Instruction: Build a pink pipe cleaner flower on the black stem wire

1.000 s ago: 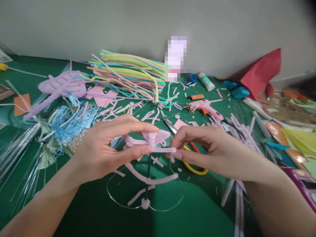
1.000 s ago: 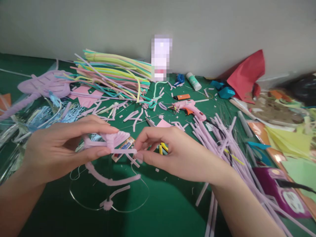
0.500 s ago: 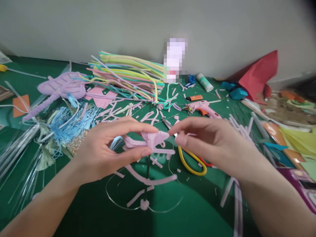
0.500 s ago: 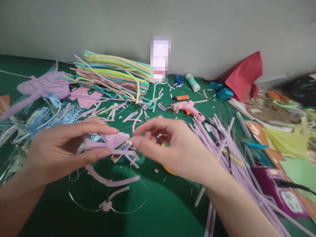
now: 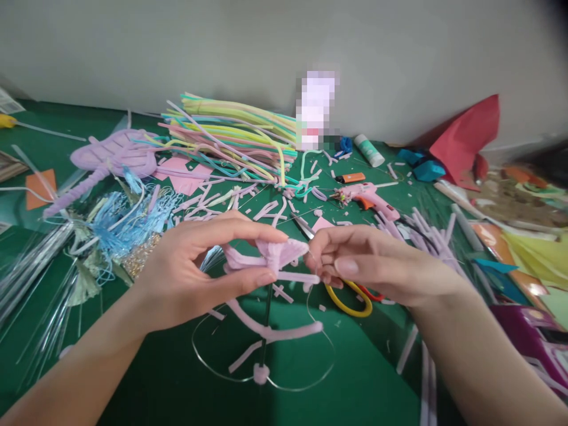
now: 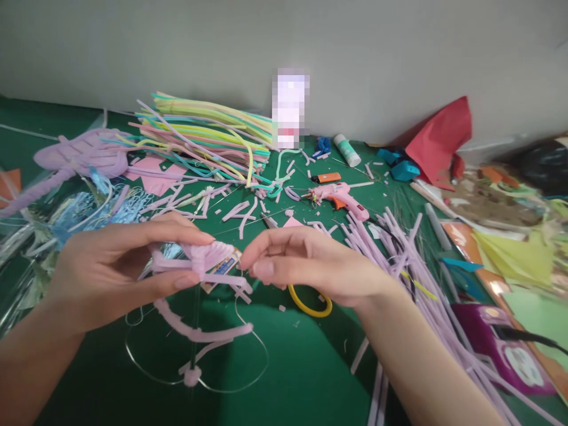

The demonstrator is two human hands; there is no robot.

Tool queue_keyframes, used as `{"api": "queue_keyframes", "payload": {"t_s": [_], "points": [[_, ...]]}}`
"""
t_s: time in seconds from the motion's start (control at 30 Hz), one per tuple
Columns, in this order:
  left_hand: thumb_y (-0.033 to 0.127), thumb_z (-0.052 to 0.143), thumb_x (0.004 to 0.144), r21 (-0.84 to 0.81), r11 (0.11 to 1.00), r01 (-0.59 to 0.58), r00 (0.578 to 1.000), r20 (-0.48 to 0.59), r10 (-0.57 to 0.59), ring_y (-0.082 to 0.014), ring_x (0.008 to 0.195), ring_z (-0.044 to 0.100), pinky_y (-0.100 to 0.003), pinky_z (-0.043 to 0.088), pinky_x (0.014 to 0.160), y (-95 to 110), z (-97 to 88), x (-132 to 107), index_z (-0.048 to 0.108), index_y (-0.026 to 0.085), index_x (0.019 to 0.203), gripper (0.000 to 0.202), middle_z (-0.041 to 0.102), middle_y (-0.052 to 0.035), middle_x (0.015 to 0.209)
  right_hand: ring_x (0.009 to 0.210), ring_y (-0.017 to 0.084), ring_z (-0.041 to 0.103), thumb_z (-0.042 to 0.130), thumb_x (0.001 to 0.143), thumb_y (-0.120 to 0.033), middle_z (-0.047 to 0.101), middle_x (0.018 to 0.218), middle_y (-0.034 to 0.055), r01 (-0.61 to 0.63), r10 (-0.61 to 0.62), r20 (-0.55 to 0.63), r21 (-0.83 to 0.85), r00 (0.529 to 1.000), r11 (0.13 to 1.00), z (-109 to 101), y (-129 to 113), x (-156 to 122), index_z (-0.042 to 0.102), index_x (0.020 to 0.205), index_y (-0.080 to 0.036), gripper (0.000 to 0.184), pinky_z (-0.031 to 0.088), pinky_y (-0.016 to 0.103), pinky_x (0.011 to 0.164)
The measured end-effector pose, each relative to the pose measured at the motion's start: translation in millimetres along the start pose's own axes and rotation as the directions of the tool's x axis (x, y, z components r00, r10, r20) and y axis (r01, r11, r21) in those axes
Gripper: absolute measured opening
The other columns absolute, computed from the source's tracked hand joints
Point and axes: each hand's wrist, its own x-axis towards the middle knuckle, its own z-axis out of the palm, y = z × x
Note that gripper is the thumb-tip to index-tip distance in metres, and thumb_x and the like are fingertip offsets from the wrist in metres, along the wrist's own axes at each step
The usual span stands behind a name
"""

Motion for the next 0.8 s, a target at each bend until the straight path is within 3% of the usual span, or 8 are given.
{"api": "queue_keyframes", "payload": {"t_s": [0.13, 0.23, 0.43, 0.63, 0.7, 0.8], "points": [[0.024, 0.076, 0.079, -0.032, 0.999, 0.011, 1.0, 0.01, -0.01, -0.0163, 0.081, 0.065, -0.025, 0.052, 0.067, 0.5, 1.1, 0.8, 0.076, 0.031, 0.1, 0.022, 0.073, 0.001, 0.091, 0.067, 0.005, 0.054, 0.076, 0.08, -0.018, 0.061, 0.075, -0.0038, 0.072, -0.068, -0.129, 0.024, 0.989, 0.997, -3.2, 7.4, 5.8, 0.068, 0.081, -0.017, 0.008, 0.044, 0.016, 0.063], [0.023, 0.077, 0.079, -0.045, 0.999, 0.02, 0.999, 0.028, -0.019, -0.0157, 0.084, 0.065, -0.024, 0.051, 0.069, -0.6, 1.0, 0.9, 0.076, 0.032, 0.101, 0.024, 0.073, 0.0017, 0.093, 0.07, 0.005, 0.059, 0.078, 0.076, -0.013, 0.066, 0.08, -0.0035, 0.132, -0.126, -0.083, 0.072, 0.989, 0.989, 2.3, 17.4, 12.9, 0.071, 0.087, -0.019, 0.014, 0.048, 0.016, 0.066], [0.023, 0.076, 0.08, -0.04, 0.999, 0.022, 0.999, 0.03, -0.021, -0.017, 0.085, 0.065, -0.026, 0.051, 0.071, -1.9, 0.0, 0.2, 0.075, 0.03, 0.103, 0.024, 0.073, -0.0002, 0.093, 0.068, 0.009, 0.063, 0.082, 0.072, -0.02, 0.07, 0.079, -0.0015, 0.283, -0.277, -0.073, 0.098, 0.958, 0.954, 7.9, 31.7, 25.0, 0.072, 0.083, -0.019, 0.015, 0.053, 0.021, 0.06], [0.026, 0.076, 0.079, -0.029, 0.999, 0.042, 0.998, 0.041, -0.041, -0.0179, 0.082, 0.065, -0.026, 0.052, 0.066, 0.6, 0.8, 2.3, 0.076, 0.028, 0.1, 0.021, 0.074, -0.001, 0.09, 0.069, 0.01, 0.058, 0.079, 0.076, -0.026, 0.065, 0.077, -0.0005, 0.259, -0.261, -0.115, -0.029, 0.959, 0.965, 2.3, 28.5, 22.3, 0.068, 0.078, -0.019, 0.013, 0.05, 0.024, 0.065], [0.024, 0.076, 0.078, -0.044, 0.998, 0.039, 0.999, 0.008, -0.039, -0.0166, 0.081, 0.065, -0.025, 0.05, 0.065, 1.3, 1.5, 2.8, 0.077, 0.029, 0.098, 0.021, 0.074, 0.0006, 0.09, 0.069, 0.011, 0.054, 0.077, 0.078, -0.029, 0.061, 0.076, -0.0006, 0.26, -0.271, -0.167, -0.083, 0.948, 0.962, -5.4, 21.6, 17.9, 0.067, 0.077, -0.019, 0.014, 0.046, 0.025, 0.064], [0.019, 0.076, 0.077, -0.058, 0.998, 0.025, 1.0, 0.007, -0.025, -0.0154, 0.083, 0.064, -0.025, 0.049, 0.066, 1.4, 1.5, 2.5, 0.076, 0.031, 0.098, 0.024, 0.074, 0.0034, 0.091, 0.066, 0.012, 0.047, 0.075, 0.077, -0.033, 0.051, 0.071, -0.0013, 0.342, -0.36, -0.318, -0.113, 0.877, 0.933, -19.9, 4.4, 6.3, 0.061, 0.072, -0.021, 0.019, 0.041, 0.028, 0.06]]}}
